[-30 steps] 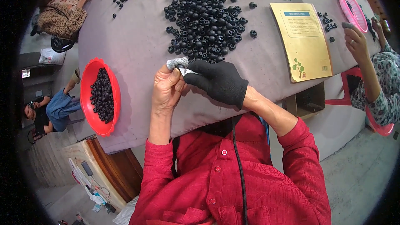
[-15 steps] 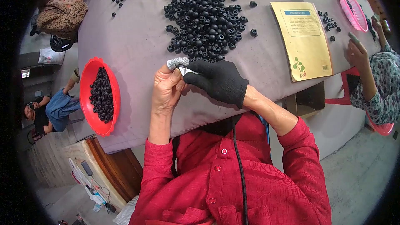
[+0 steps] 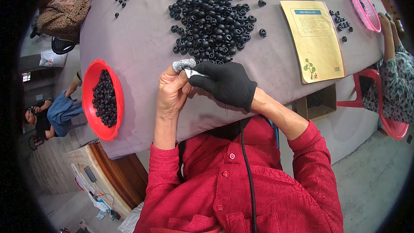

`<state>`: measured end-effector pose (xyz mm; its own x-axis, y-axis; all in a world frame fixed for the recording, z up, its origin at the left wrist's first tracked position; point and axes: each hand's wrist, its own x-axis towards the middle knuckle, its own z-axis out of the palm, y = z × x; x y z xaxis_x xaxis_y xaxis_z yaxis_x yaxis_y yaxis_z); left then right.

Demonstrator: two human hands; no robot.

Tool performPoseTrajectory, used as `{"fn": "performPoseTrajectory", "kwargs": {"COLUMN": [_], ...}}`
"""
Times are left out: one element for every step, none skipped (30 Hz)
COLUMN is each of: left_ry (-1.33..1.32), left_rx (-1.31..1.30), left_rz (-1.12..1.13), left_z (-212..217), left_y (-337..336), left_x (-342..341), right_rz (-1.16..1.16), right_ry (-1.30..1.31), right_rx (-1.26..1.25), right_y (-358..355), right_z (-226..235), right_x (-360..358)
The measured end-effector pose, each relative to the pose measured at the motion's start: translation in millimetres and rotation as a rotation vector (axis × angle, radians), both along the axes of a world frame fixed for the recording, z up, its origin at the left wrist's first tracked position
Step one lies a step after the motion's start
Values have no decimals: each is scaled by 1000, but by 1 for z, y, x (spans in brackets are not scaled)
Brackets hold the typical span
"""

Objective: The person cleans and sorts small black plastic or rubber components on a table, wiping them with a cleaning cloth and placing them into a red bowl.

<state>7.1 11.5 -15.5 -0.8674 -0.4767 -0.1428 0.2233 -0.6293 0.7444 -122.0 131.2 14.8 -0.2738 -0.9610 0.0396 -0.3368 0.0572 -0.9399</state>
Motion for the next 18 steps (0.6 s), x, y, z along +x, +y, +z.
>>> {"fn": "performPoseTrajectory", "kwargs": {"left_ry": [0, 6, 11, 11, 5, 0, 0, -3, -6, -6, -10, -14, -14, -13, -12, -12, -14, -15], "left_rx": [-1, -5, -9, -10, -13, -15, -16, -16, -16, -15, -25, -35, -35, -37, -39, -40, -56, -72], "left_rz": [0, -4, -8, -9, -8, -7, -7, -4, -1, -2, -1, 0, 0, -1, -2, -2, -1, -1], "left_z": [0, -1, -1, -1, -2, -2, -2, -2, -2, -2, -2, -3, -2, -2, -2, -2, -2, -2], "left_y": [0, 0, -1, -1, -1, -1, -1, -1, -1, -1, 0, 0, 0, 0, 0, 0, 0, 0], "left_x": [0, 0, 0, 1, 1, 1, 1, 1, 1, 1, 0, 0, 0, 0, 0, 0, 0, 1], "right_rz": [13, 13, 0, -12, -12, -25, -37, -37, -30, -24, -25, -20, -15, -15, -18, -20, -20, -22], "right_ry": [78, 79, -8, -95, -95, -65, -35, -35, -34, -33, -33, 13, 59, 58, 33, 7, 6, 82], "right_rx": [-58, -58, 21, 100, 99, 72, 45, 44, 23, 3, 3, -14, -31, -31, -14, 4, 4, -52], "right_y": [0, -1, -1, -1, -1, -1, -1, -1, -1, 0, 0, 0, 1, 1, 1, 1, 0, 0], "right_z": [0, 1, 3, 4, 3, 1, 1, 2, 3, 3, 2, 2, 1, 1, 0, 0, 0, 0], "right_x": [0, 1, 1, 1, 1, 2, 2, 2, 2, 2, 2, 1, 1, 1, 1, 2, 2, 3]}}
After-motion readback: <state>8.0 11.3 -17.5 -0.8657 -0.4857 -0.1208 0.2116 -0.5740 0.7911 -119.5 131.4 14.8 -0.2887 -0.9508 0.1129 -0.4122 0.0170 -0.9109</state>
